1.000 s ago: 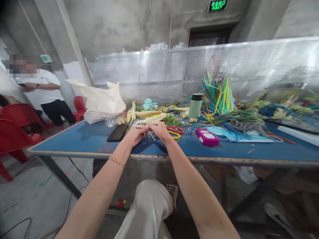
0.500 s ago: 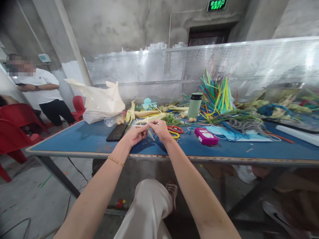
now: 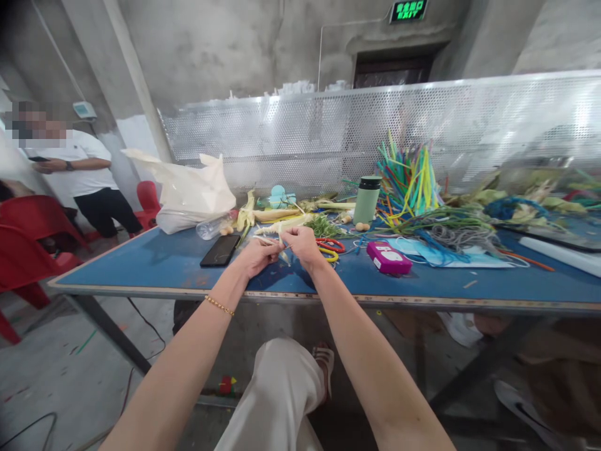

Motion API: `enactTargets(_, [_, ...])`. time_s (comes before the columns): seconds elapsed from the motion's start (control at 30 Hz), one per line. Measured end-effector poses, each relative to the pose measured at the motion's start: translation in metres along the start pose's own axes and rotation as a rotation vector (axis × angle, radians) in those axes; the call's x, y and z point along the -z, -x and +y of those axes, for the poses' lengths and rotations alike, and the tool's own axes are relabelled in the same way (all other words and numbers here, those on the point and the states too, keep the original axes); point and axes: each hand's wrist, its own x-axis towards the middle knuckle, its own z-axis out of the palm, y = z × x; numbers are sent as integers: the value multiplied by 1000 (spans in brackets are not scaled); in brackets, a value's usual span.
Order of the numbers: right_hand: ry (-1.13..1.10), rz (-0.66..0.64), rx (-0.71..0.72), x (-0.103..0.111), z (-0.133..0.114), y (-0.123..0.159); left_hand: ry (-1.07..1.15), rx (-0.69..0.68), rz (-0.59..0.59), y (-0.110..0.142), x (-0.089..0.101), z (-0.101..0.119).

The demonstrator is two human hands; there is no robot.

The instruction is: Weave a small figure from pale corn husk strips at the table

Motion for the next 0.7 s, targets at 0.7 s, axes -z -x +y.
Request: enactTargets(0.7, [168, -297, 248, 7, -14, 3, -78, -49, -37, -2, 3, -4])
